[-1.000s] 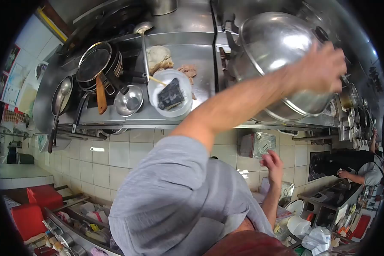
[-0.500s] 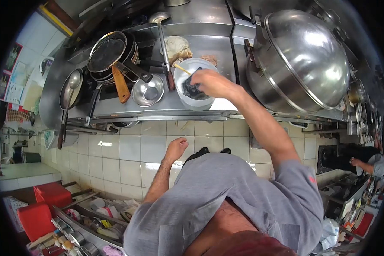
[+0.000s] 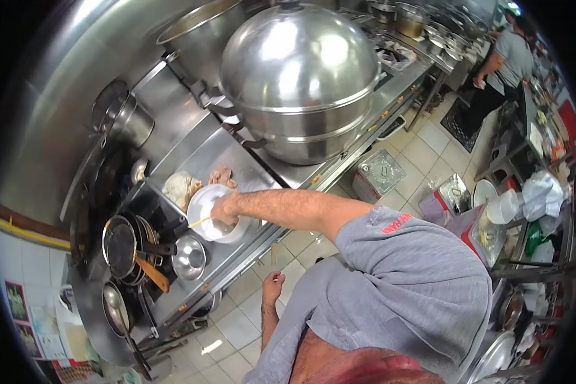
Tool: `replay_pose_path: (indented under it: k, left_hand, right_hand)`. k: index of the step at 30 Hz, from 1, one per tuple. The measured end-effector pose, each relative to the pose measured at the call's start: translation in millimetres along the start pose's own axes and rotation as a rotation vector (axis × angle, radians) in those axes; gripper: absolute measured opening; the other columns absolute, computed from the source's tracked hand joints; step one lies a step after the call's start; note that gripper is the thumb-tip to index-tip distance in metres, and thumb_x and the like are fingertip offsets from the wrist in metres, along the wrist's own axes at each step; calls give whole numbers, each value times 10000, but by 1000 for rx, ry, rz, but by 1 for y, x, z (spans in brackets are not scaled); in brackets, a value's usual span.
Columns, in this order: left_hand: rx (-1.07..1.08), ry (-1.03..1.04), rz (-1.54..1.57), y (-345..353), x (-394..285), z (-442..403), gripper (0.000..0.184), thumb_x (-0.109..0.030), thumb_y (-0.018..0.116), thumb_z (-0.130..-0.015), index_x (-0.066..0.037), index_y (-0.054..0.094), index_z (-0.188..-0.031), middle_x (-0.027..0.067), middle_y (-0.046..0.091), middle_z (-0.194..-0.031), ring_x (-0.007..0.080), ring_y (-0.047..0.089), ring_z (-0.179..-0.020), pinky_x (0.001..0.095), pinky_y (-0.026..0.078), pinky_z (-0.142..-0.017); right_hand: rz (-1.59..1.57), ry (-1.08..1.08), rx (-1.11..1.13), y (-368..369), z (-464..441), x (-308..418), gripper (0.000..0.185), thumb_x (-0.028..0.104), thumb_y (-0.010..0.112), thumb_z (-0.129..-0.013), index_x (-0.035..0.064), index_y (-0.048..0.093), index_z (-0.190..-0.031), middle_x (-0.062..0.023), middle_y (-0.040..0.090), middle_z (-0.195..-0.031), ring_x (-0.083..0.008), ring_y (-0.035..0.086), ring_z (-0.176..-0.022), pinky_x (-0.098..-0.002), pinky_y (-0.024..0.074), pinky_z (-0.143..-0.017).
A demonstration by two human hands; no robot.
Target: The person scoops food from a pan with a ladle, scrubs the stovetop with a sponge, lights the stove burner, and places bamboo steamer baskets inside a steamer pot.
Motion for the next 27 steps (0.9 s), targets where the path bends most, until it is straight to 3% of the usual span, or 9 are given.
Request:
replay_pose_path:
  k: [6,11,15,16,19,21,23,25,27]
  left_hand:
    - [5,-13,-42,23,-1,-34,325,-234,641,-747,-5,600,-975,100,628,-832,187,591,-763,295,469,-688]
    - [146,-154,73,81,-20,-29,267,-208,624,-756,-8,598,-931,53,611,-774,161,581,-674,275,469,-599]
    - [300,-483,11,154,14,-17,202,-184,515,-790,-4,595,-834,80,602,-706,153,586,-637,276,469,-546]
    - [636,65,-533,181,60,-36,247,-192,431,-794,-8,594,-774,147,603,-705,189,605,-676,325,481,-584]
    - [595,510,-769,235,66,-47,281,-204,397,-788,-15,601,-747,183,600,-729,238,613,-728,370,478,-651]
    - [573,391,-556,257,44,-54,245,-178,423,-792,-24,608,-751,148,620,-742,261,604,-722,379,468,-684]
    - [460,-61,-168,259,-22,-52,224,-157,446,-807,-5,606,-773,126,631,-762,213,598,-692,330,466,-673]
    - [466,-56,-45,248,-84,-53,183,-155,494,-810,-10,605,-821,84,627,-760,167,580,-642,298,461,-574]
    - [427,-297,105,256,-84,-86,166,-160,523,-798,-34,600,-872,52,609,-746,144,569,-605,272,432,-469]
  right_hand:
    - [-625,10,-734,-9,14,-19,225,61,652,-619,43,610,-839,-155,613,-791,-296,595,-801,-389,456,-688]
    - [-1062,-87,-880,18,136,-60,251,69,662,-647,21,602,-886,-119,598,-741,-209,565,-684,-337,434,-635]
    - [-1447,399,-982,134,262,-152,467,2,710,-602,3,546,-1040,-105,571,-977,-208,538,-929,-308,462,-760]
    - [-1674,522,-994,176,293,-185,452,-41,696,-587,18,542,-1007,-102,547,-960,-232,535,-903,-324,469,-738]
    - [-2174,742,-1318,254,410,-250,417,-123,652,-554,32,476,-898,-104,495,-879,-270,527,-838,-379,472,-709]
    - [-2160,810,-1584,299,462,-301,430,-157,562,-610,22,478,-992,-115,506,-944,-268,524,-889,-371,464,-759]
    - [-2127,735,-1699,300,505,-337,431,-148,508,-654,19,477,-1049,-130,517,-981,-260,520,-921,-357,452,-791]
    - [-2094,677,-1707,287,529,-381,436,-138,486,-673,19,472,-1079,-138,522,-998,-258,520,-934,-349,445,-808]
    - [-1681,921,-1762,265,546,-427,418,-110,478,-675,5,498,-1076,-123,554,-989,-246,535,-931,-326,428,-832]
Point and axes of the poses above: each hand's wrist, its own z-axis away from the middle knuckle, its own y-axis out of the palm, x = y × z, the point moved 2 cm from there along -z, towards the middle knuckle
